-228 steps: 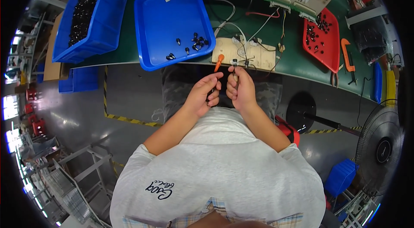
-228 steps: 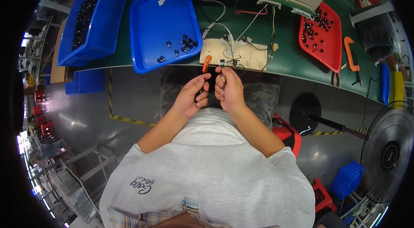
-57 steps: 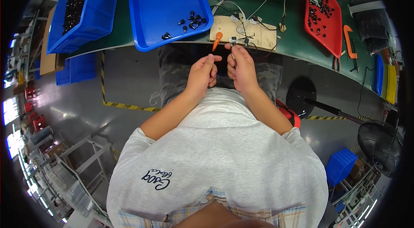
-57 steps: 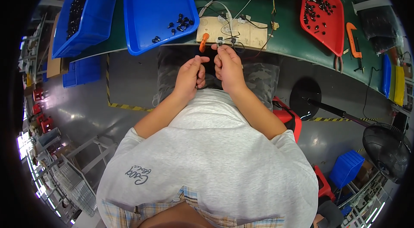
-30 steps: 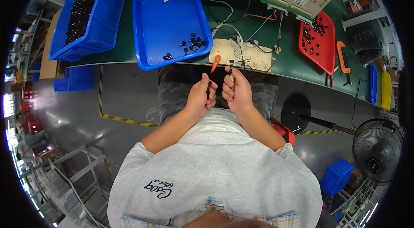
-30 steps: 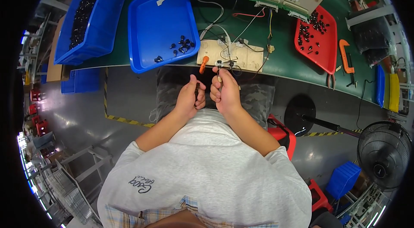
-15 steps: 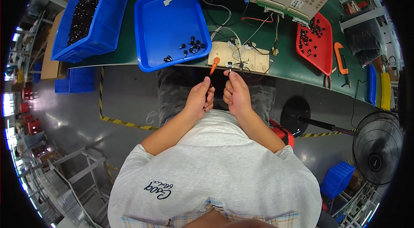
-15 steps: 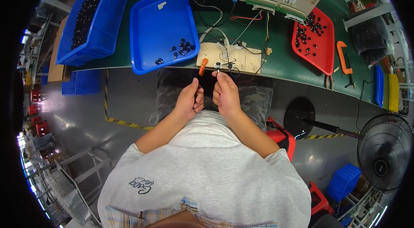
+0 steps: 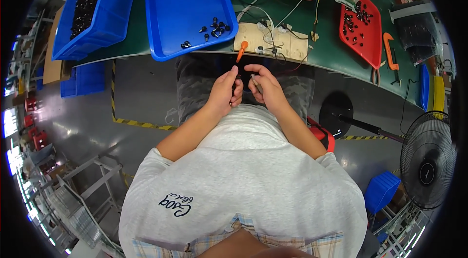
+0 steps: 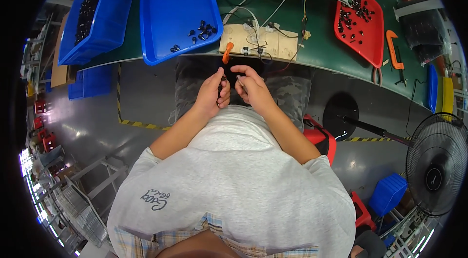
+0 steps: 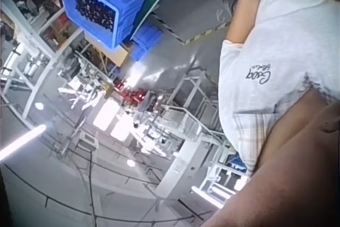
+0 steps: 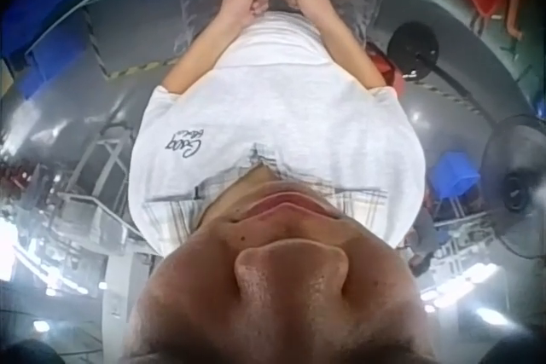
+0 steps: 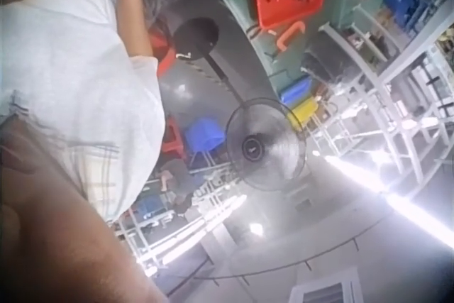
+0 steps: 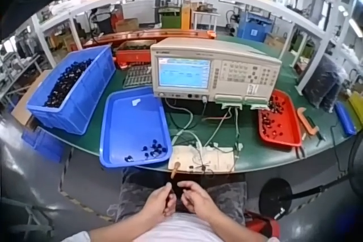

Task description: Assembling small black plastic components by hand at a factory workbench.

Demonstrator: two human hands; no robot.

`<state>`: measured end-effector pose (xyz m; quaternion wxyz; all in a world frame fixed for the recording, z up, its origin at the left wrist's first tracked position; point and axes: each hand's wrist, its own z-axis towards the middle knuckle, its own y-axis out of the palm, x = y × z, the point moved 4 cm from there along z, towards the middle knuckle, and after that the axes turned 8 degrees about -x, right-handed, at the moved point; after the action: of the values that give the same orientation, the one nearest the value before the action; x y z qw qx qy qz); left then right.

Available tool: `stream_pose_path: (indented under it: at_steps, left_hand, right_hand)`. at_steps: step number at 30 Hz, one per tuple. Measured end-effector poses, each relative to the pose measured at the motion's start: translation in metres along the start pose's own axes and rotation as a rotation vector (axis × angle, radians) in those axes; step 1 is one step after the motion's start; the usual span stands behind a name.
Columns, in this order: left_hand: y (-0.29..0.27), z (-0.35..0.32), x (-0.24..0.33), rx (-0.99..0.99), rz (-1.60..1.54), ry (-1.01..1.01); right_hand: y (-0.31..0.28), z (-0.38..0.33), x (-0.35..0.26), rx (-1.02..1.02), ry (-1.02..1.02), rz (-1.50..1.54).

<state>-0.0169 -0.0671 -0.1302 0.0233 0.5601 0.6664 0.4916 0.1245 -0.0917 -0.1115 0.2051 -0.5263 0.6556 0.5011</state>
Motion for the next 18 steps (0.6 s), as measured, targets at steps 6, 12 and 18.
stream_pose_path:
  at_steps: [6, 12, 18]
  left_hand:
    - [0.009, -0.003, 0.001, -0.037, 0.079, 0.035]
    - [0.002, -0.005, 0.002, -0.024, 0.179, 0.128]
    - [-0.002, -0.008, 0.008, 0.024, 0.399, 0.236]
  right_hand:
    - [0.022, -0.006, -0.021, -0.095, 0.006, 0.022]
    - [0.022, -0.008, -0.022, -0.194, 0.093, 0.11]
    - [0.021, -0.012, -0.027, -0.215, 0.249, 0.032]
